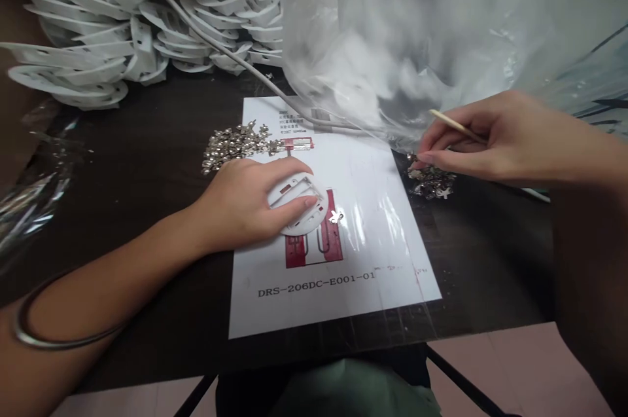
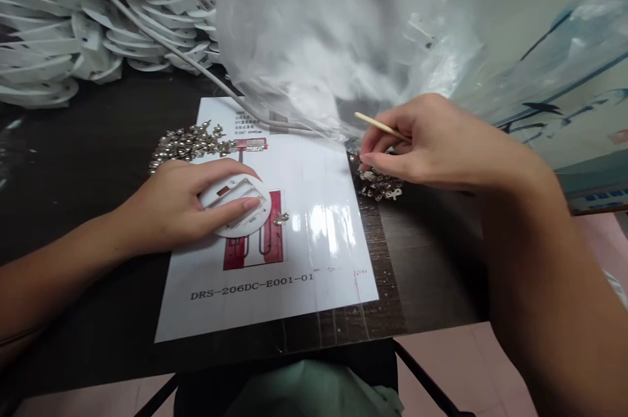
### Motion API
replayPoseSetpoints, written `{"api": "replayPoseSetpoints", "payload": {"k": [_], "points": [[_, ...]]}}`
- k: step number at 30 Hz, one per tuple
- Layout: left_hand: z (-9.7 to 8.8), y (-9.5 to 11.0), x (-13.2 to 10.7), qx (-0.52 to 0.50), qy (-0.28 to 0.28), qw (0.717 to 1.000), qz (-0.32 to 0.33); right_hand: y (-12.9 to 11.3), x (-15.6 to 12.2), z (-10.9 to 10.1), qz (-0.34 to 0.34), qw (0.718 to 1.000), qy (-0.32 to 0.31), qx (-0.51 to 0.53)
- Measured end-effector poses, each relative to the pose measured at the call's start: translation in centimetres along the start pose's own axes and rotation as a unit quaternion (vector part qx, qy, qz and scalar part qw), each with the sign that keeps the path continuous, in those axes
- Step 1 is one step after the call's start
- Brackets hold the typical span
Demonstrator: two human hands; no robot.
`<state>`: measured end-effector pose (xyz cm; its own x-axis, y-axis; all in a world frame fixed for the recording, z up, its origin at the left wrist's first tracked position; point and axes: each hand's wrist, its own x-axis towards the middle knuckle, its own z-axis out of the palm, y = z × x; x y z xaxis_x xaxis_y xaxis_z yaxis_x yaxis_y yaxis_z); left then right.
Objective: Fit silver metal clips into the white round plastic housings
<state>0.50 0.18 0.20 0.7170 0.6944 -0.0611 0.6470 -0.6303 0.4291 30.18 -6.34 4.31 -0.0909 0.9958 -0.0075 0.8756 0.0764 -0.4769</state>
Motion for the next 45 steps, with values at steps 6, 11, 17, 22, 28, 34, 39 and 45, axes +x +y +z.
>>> {"api": "replayPoseSetpoints", "payload": {"k": [6, 11, 17, 22, 28, 34, 39, 45], "points": [[0.2, -0.1, -0.1, -0.015, 0.011, 1.000, 0.016, -1.6, 0.3, 2.4, -0.023, 0.995, 0.087, -0.051], [0.4, -0.2, 0.0, -0.036, 0.045, 0.998, 0.037, -3.4, -0.1, 4.2, -0.116, 0.987, 0.107, -0.026], [0.4, -0.3, -0.1, -0.114, 0.070, 0.990, 0.043, -4.1, -0.2, 5.2, -0.196, 0.978, 0.072, 0.006], [0.4, -0.2, -0.1, -0.161, 0.089, 0.982, 0.038, -5.1, -0.4, 6.1, -0.081, 0.979, 0.004, 0.186], [0.3, -0.2, -0.1, -0.186, 0.097, 0.977, 0.038, -5.9, 0.1, 6.7, 0.054, 0.849, -0.075, 0.520], [0.2, -0.2, -0.2, -0.176, 0.098, 0.979, 0.035, -6.5, 0.8, 7.4, 0.078, 0.753, -0.104, 0.646], [0.4, -0.2, -0.2, -0.160, 0.092, 0.982, 0.025, -6.5, 1.0, 8.2, 0.100, 0.761, -0.070, 0.637], [0.8, -0.2, -0.1, -0.200, 0.132, 0.970, 0.037, -6.5, 0.9, 8.5, 0.131, 0.785, -0.037, 0.604]]}}
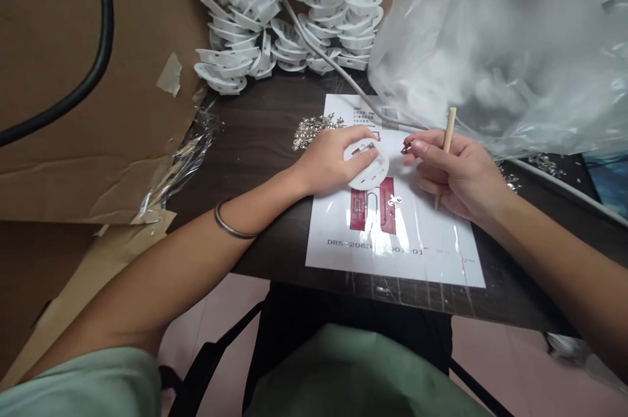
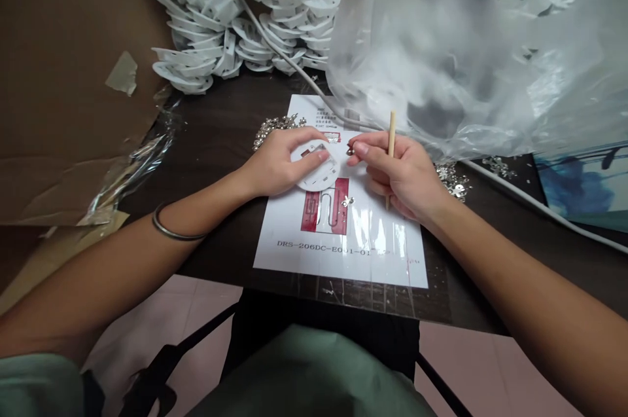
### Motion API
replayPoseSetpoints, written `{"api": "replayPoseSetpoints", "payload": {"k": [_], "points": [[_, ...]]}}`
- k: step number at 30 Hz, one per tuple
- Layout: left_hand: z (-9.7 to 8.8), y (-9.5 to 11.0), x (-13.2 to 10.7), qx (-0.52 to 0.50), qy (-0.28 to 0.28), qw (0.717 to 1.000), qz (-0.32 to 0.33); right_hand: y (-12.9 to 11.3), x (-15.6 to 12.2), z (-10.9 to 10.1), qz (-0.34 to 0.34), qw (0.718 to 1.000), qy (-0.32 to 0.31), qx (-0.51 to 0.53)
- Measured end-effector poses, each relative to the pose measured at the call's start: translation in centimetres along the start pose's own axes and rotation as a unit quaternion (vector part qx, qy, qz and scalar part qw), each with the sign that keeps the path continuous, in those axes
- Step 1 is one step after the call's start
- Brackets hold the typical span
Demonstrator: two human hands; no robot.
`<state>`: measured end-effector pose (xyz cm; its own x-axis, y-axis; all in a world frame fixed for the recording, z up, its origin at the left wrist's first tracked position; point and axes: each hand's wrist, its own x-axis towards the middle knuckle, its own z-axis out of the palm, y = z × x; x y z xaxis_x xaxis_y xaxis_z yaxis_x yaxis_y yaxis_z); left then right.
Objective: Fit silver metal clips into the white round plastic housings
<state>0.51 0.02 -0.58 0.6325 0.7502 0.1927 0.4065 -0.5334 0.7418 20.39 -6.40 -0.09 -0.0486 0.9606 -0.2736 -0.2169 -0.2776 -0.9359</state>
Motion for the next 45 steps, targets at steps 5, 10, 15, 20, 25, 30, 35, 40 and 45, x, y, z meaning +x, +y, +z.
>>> {"api": "replayPoseSetpoints", "payload": {"k": [5, 10, 15, 20, 25, 30, 35, 40, 45], "points": [[0.2, -0.3, 0.1, -0.037, 0.016, 0.999, 0.007, 0.3, -0.2, 0.1, -0.037, 0.999, -0.002, -0.035], [0.2, -0.3, 0.3, -0.064, 0.029, 0.998, 0.009, 0.3, -0.4, 0.1, -0.051, 0.998, -0.010, -0.047], [0.1, -0.2, 0.1, -0.066, 0.019, 0.998, 0.007, 0.1, -0.5, 0.6, -0.046, 0.998, 0.012, -0.044], [-0.1, 0.0, 0.4, -0.057, 0.011, 0.998, -0.003, 0.0, 0.0, 1.0, -0.068, 0.997, 0.024, -0.027], [-0.3, 0.3, 0.8, -0.055, 0.020, 0.998, -0.037, -0.2, 0.4, 0.5, -0.065, 0.997, 0.024, -0.029], [-0.2, 0.4, 0.9, -0.060, 0.036, 0.997, -0.034, -0.3, 0.8, 0.3, -0.042, 0.999, 0.015, -0.015], [-0.3, 0.5, 0.8, -0.061, 0.044, 0.996, -0.042, -0.3, 1.3, 0.3, -0.056, 0.998, 0.015, -0.032], [-0.3, 0.6, 0.9, -0.048, 0.043, 0.997, -0.050, 0.0, 1.3, 0.5, -0.100, 0.991, 0.021, -0.081], [-0.3, 0.6, 1.0, -0.052, 0.040, 0.997, -0.046, -0.1, 1.2, 0.9, -0.108, 0.991, 0.021, -0.075]]}}
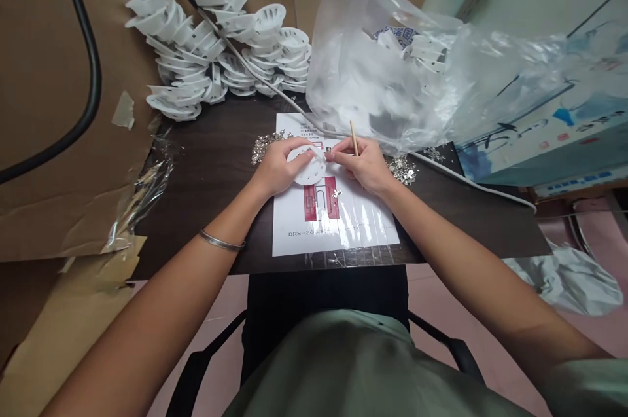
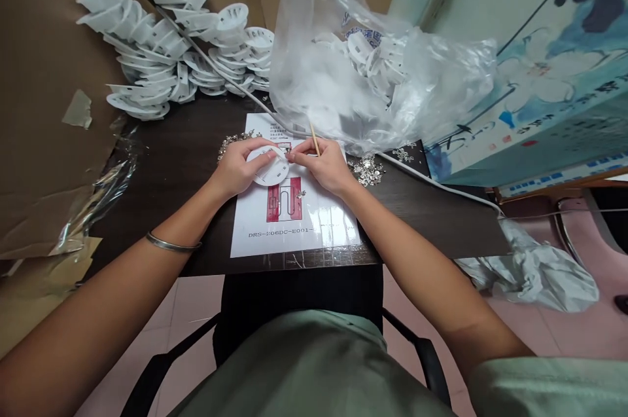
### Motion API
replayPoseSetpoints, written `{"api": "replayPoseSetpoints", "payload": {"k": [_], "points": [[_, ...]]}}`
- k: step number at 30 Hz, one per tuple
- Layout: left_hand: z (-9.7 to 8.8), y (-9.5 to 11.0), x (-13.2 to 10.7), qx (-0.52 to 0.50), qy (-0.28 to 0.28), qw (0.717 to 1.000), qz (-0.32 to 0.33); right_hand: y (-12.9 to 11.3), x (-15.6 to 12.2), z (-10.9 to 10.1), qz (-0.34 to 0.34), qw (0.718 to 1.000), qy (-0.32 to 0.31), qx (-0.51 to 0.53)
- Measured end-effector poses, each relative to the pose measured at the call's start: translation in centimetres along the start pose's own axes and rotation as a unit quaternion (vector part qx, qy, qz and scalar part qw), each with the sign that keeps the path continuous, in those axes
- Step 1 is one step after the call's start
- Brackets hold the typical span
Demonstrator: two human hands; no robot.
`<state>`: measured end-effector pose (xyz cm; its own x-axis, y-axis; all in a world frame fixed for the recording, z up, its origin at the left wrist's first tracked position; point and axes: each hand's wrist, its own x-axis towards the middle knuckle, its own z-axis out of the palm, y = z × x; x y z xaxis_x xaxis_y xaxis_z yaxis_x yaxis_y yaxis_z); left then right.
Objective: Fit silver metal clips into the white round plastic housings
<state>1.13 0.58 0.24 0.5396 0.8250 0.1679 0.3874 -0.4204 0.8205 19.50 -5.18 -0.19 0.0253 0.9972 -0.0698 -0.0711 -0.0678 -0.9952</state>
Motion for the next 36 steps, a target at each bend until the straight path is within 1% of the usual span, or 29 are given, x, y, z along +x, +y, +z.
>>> {"api": "replayPoseSetpoints", "payload": {"k": [3, 8, 12, 19, 22, 26, 31, 33, 36], "points": [[0.1, -0.1, -0.1, -0.014, 0.000, 1.000, -0.003, 0.0, 0.0, 0.1, 0.008, 1.000, 0.002, 0.001], [0.2, -0.3, -0.3, -0.020, 0.001, 1.000, 0.009, 0.3, 0.0, 0.3, -0.003, 1.000, 0.009, -0.018], [0.1, -0.3, -0.3, -0.030, 0.003, 1.000, 0.002, 0.1, -0.2, 0.6, -0.014, 0.999, 0.012, -0.041], [0.2, 0.0, -0.2, -0.035, 0.012, 0.999, -0.003, -0.1, -0.4, 1.0, -0.027, 0.993, 0.030, -0.111], [0.3, -0.1, -0.2, -0.036, 0.020, 0.999, -0.012, 0.1, -0.3, 1.3, -0.029, 0.990, 0.034, -0.134], [0.5, -0.3, -0.1, -0.035, 0.022, 0.999, -0.014, 0.5, -0.2, 1.6, -0.048, 0.985, 0.043, -0.158], [0.6, -0.4, 0.0, -0.022, 0.023, 0.999, -0.013, 0.8, -0.2, 1.7, -0.064, 0.978, 0.049, -0.194], [0.5, -0.3, 0.1, -0.022, 0.022, 0.999, -0.009, 0.9, -0.1, 1.6, -0.062, 0.978, 0.041, -0.193], [0.4, -0.1, 0.6, -0.026, 0.016, 1.000, 0.006, 0.9, 0.2, 1.2, -0.058, 0.985, 0.025, -0.158]]}}
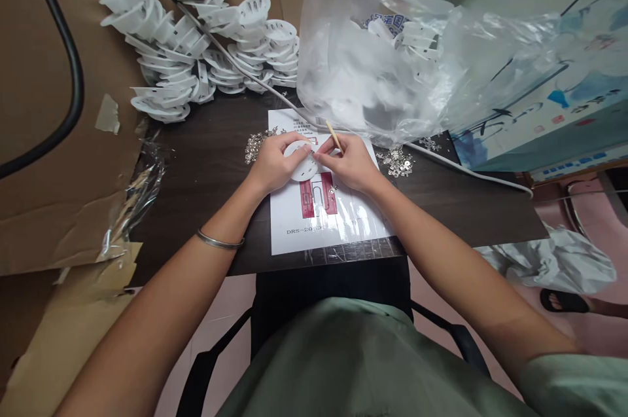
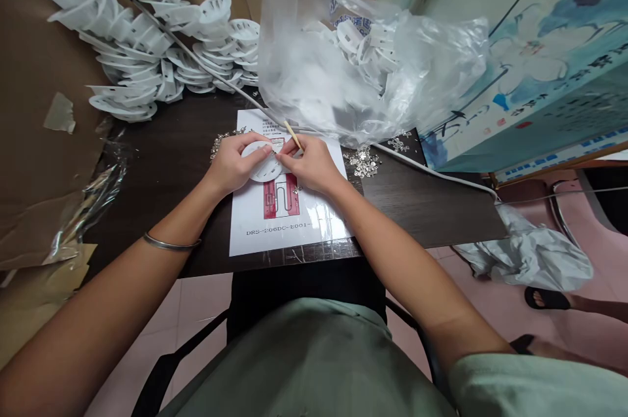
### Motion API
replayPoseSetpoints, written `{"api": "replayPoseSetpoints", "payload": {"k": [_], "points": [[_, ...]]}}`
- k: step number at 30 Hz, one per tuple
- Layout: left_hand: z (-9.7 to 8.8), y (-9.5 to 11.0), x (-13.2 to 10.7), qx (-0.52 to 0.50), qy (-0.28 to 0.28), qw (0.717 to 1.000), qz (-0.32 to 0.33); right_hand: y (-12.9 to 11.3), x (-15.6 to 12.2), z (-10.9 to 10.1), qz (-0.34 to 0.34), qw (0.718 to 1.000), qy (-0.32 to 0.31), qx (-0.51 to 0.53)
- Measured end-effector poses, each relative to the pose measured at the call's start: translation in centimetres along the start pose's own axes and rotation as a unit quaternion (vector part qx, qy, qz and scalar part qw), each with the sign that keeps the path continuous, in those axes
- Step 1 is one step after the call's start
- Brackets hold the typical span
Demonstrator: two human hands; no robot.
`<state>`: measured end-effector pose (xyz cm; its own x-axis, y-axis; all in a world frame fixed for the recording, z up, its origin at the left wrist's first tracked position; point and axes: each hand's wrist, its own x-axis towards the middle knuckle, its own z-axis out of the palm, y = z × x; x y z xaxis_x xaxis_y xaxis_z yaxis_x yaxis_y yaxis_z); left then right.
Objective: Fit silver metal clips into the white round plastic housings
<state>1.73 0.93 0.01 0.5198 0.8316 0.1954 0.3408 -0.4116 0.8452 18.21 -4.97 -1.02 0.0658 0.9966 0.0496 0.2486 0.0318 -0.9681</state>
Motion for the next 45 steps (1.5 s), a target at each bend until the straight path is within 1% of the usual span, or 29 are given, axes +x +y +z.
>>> {"api": "replayPoseSetpoints", "payload": {"k": [3, 7, 12, 16, 19, 24, 27, 30, 34, 37, 40, 42, 45], "points": [[0.3, 0.2, 0.8, -0.025, 0.001, 0.999, 0.026, 0.1, 0.4, -0.4, -0.007, 0.999, 0.008, 0.051], [1.2, 0.6, 1.4, -0.073, 0.029, 0.997, 0.027, 0.2, 0.6, -0.8, -0.022, 0.993, 0.039, 0.113], [1.4, 0.7, 0.8, -0.072, 0.055, 0.994, 0.054, -0.1, 0.4, -1.0, 0.001, 0.988, 0.001, 0.158], [1.2, 0.7, 0.3, -0.070, 0.047, 0.994, 0.064, -0.4, 0.1, -1.0, 0.023, 0.984, -0.009, 0.179], [1.3, 0.8, 0.4, -0.080, 0.043, 0.994, 0.054, -0.6, 0.0, -1.0, 0.033, 0.983, 0.003, 0.179], [1.4, 0.9, 0.3, -0.081, 0.041, 0.995, 0.039, -0.6, -0.2, -1.0, 0.025, 0.983, 0.004, 0.184], [1.3, 1.0, 0.2, -0.083, 0.020, 0.996, 0.040, -0.6, -0.2, -1.0, 0.019, 0.983, 0.000, 0.184], [1.2, 1.0, 0.1, -0.078, 0.003, 0.997, 0.027, -0.5, -0.3, -0.9, 0.011, 0.987, 0.005, 0.160], [1.2, 1.2, 0.1, -0.082, 0.029, 0.996, -0.005, -0.5, -0.2, -1.0, 0.001, 0.988, 0.042, 0.149], [1.2, 1.3, 0.1, -0.077, 0.046, 0.996, -0.014, -0.5, -0.1, -1.1, 0.042, 0.982, 0.076, 0.168], [1.1, 1.5, 0.1, -0.060, 0.052, 0.997, -0.012, -0.5, -0.1, -1.1, 0.079, 0.972, 0.066, 0.209], [1.1, 1.5, 0.2, -0.047, 0.062, 0.997, -0.015, -0.7, -0.1, -1.2, 0.068, 0.970, 0.056, 0.226], [1.0, 1.4, 0.3, -0.042, 0.077, 0.996, -0.019, -1.1, -0.1, -1.4, 0.041, 0.972, 0.078, 0.218]]}}
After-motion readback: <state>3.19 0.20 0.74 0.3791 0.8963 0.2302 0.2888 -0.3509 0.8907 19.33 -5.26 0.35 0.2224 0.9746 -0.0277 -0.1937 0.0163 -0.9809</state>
